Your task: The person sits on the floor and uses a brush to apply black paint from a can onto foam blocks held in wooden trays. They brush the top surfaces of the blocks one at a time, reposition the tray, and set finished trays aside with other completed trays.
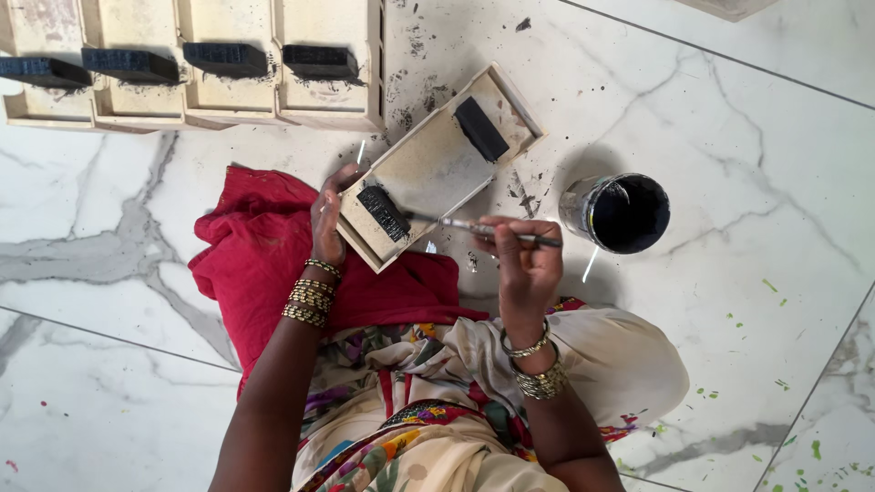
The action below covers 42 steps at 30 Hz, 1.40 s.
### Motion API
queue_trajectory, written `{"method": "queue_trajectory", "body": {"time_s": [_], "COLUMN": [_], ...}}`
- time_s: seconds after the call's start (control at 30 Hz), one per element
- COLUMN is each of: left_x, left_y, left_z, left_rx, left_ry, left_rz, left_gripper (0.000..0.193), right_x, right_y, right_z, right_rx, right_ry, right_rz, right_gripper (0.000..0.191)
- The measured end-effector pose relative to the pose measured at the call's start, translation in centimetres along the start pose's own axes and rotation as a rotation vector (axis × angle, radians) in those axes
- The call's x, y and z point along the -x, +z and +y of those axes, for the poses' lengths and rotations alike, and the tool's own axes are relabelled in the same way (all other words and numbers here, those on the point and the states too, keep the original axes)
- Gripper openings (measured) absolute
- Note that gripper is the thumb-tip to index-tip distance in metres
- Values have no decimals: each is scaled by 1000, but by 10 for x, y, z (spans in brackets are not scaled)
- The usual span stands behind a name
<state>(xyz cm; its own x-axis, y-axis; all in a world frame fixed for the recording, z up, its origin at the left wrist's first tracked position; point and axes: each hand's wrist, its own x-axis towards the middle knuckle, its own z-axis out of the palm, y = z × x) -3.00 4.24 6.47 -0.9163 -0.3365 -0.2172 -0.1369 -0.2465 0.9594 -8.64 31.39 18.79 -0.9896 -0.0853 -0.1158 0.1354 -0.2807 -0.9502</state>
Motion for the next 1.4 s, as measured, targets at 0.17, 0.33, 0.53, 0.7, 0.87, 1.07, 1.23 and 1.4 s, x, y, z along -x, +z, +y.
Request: {"method": "queue_trajectory", "body": {"time_s": [0.17, 0.33, 0.53, 0.7, 0.87, 1.07, 1.23, 1.4], "left_x": [-1, -1, 0, 0, 0, 1, 0, 1], "left_y": [2, 2, 1, 0, 1, 5, 3, 2], "left_z": [1, -1, -4, -6, -5, -1, 0, -3], "left_rx": [-29, 21, -7, -46, -4, 14, -23, 11], "left_ry": [8, -15, -18, 4, -27, -29, -39, -40], "left_rz": [4, -1, 10, 11, 23, 14, 26, 18], "left_gripper": [75, 78, 79, 82, 83, 82, 83, 80], "right_x": [-23, -20, -17, -28, -20, -27, -21, -15], "right_y": [29, 24, 11, 34, -1, 21, 17, 0], "right_z": [37, 35, 20, 43, 21, 26, 10, -8], "right_rx": [-73, 19, -7, -56, 131, -5, 69, 76], "right_ry": [-64, 4, -1, 4, 61, 5, 26, 30], "right_rz": [-23, -51, -5, -49, -84, -5, -93, -11], "right_gripper": [13, 11, 13, 13, 11, 13, 12, 13]}}
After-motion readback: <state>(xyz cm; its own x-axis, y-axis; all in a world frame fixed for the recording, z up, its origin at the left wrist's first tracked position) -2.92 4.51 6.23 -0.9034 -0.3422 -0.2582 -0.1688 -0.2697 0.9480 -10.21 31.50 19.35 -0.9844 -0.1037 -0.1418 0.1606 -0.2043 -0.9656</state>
